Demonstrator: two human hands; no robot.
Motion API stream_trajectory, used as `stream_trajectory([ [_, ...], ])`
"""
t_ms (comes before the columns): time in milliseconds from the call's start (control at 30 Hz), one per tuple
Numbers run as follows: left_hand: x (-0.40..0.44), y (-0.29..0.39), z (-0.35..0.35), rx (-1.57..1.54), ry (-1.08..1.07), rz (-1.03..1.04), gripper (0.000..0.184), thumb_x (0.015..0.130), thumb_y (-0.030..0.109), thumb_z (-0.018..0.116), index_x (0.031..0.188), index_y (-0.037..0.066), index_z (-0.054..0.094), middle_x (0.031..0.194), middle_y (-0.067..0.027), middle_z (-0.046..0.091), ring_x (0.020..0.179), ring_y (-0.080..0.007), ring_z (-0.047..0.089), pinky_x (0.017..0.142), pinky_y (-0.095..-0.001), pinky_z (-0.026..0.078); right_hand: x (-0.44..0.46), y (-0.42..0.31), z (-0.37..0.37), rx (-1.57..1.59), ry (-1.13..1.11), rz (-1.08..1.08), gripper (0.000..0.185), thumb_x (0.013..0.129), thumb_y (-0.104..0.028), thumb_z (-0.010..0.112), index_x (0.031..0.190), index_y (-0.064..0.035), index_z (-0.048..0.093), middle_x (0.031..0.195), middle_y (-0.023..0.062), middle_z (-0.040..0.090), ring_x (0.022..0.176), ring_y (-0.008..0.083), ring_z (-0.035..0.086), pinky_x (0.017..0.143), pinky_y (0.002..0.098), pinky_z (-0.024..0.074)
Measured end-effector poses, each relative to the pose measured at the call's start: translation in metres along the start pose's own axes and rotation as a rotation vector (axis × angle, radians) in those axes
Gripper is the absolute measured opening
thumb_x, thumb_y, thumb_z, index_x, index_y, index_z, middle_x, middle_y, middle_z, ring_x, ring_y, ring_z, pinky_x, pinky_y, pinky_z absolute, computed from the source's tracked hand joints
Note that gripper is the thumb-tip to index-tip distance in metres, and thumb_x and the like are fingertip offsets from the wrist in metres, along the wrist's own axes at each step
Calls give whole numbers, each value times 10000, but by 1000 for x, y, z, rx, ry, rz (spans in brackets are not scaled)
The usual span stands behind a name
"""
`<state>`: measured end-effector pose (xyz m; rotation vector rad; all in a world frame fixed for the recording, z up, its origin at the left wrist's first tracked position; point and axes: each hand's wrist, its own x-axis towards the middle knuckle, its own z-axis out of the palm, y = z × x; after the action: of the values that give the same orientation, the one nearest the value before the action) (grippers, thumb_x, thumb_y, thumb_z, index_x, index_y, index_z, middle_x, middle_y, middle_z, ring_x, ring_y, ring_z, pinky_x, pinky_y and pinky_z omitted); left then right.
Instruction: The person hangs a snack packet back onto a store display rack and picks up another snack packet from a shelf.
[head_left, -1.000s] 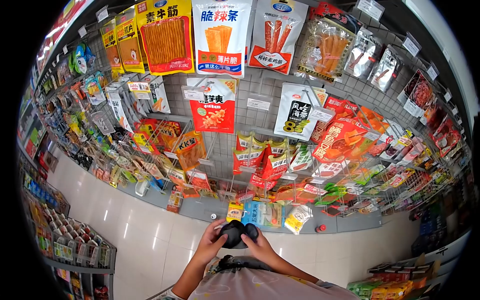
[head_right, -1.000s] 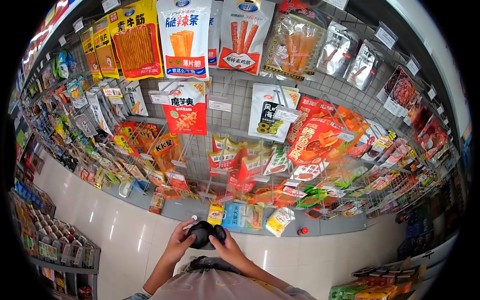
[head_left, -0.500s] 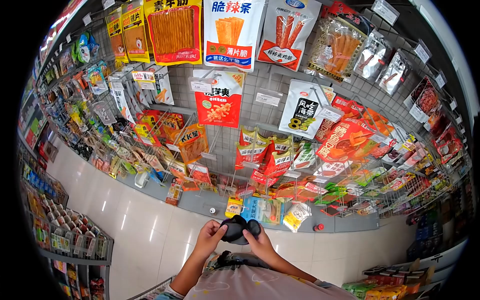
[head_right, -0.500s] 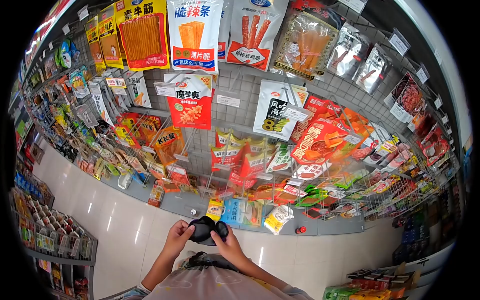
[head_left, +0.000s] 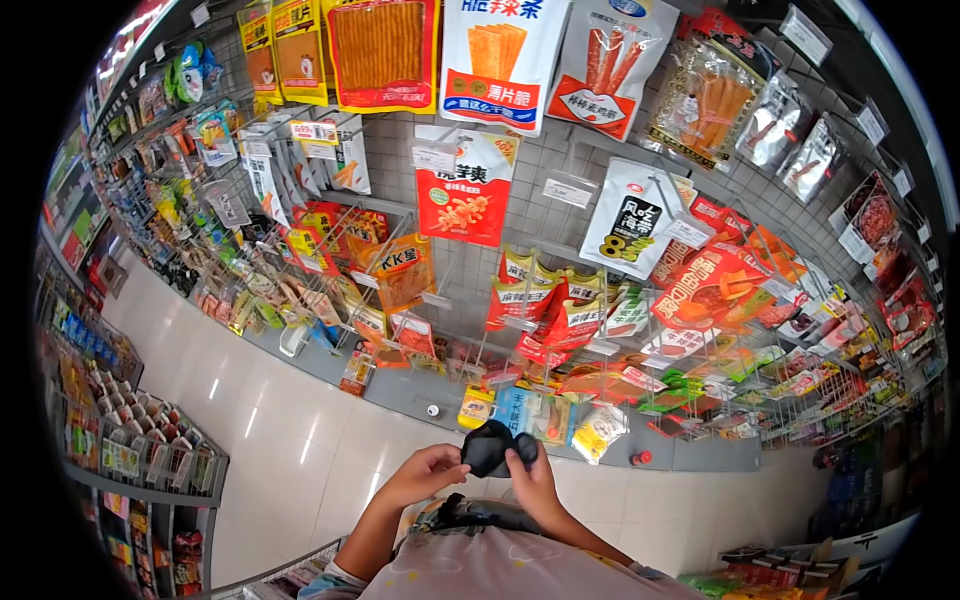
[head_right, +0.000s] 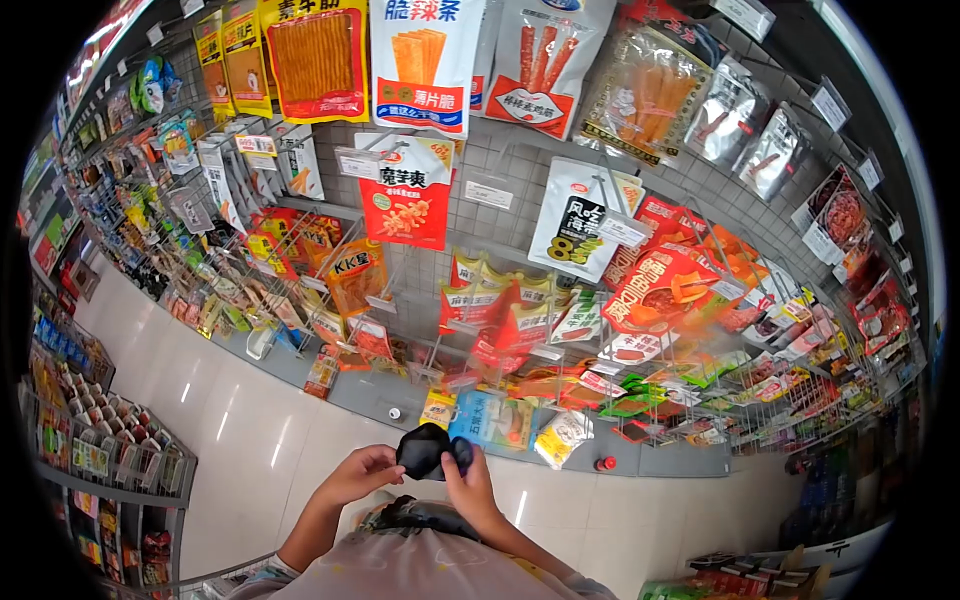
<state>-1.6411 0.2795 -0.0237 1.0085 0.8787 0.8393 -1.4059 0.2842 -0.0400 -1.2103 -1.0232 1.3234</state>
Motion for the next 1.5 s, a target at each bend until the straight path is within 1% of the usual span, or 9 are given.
stream_trajectory([
  [67, 0, 4, -1, -44, 35, 8, 146, 1005, 128, 684, 1069, 29, 599, 956, -66, 730, 884, -133, 703, 800, -271, 557, -3, -22, -4, -570, -183, -276, 254, 952, -38, 617, 1197, 26, 597, 1250, 160, 620, 1142, 290, 620, 1012, 340, 475],
  [100, 0, 6, 0, -89, 58, 10, 128, 1010, 121, 674, 1049, 28, 595, 948, -82, 742, 880, -137, 706, 798, -271, 557, -6, -39, 1, -578, -242, -340, 267, 851, 46, 575, 1115, 55, 619, 1279, 214, 602, 1176, 389, 608, 1026, 380, 481],
  [267, -1, 6, 1, -125, 84, 13, 130, 1026, 146, 654, 1027, 32, 593, 912, -104, 748, 863, -141, 708, 795, -273, 561, -10, -42, 7, -545, -267, -395, 356, 816, 76, 531, 1148, 20, 644, 1297, 215, 633, 1208, 374, 629, 1040, 398, 484],
  [533, -5, 1, 10, -91, 38, -20, 161, 1058, 196, 610, 1028, 37, 614, 911, -73, 734, 849, -123, 692, 802, -267, 556, -18, -49, 8, -443, -391, -395, 323, 813, 43, 581, 1127, 0, 647, 982, 184, 641, 876, 336, 660, 804, 373, 534],
  [700, -4, -11, 9, -91, -10, -31, 193, 1069, 219, 592, 1049, 35, 645, 953, -32, 708, 914, -90, 657, 836, -256, 532, -18, -43, 20, -530, -360, -287, 268, 893, -200, 777, 1013, -19, 620, 902, 162, 628, 815, 314, 653, 718, 379, 516],
  [933, -5, -21, 10, -114, -61, 0, 109, 1042, 120, 616, 1101, 29, 630, 983, -15, 684, 900, -81, 627, 837, -258, 519, -17, -28, 16, -565, -360, -292, 215, 900, -145, 757, 1005, -11, 627, 881, 144, 647, 771, 247, 672, 687, 354, 528],
  [1000, -6, -18, 11, -153, -55, -14, 112, 1010, 64, 645, 1115, 35, 619, 1006, -6, 677, 920, -80, 627, 854, -260, 518, -17, -30, 17, -576, -345, -305, 194, 889, -132, 729, 1009, -20, 627, 897, 166, 641, 818, 325, 671, 726, 383, 532],
  [1233, -2, -36, 7, -161, -73, 50, 133, 987, 36, 670, 1111, 47, 622, 1034, -10, 672, 963, -97, 641, 881, -268, 528, -15, -30, 15, -538, -366, -299, 178, 901, -124, 696, 1029, -19, 632, 942, 169, 645, 849, 329, 661, 757, 381, 529],
  [1500, -3, -34, 11, -150, -67, 28, 107, 983, 34, 687, 1079, 35, 640, 1030, 2, 674, 955, -76, 635, 866, -246, 522, -11, -16, 13, -484, -333, -311, 194, 991, -126, 662, 910, 50, 665, 819, 133, 611, 733, 211, 602, 657, 321, 478],
])
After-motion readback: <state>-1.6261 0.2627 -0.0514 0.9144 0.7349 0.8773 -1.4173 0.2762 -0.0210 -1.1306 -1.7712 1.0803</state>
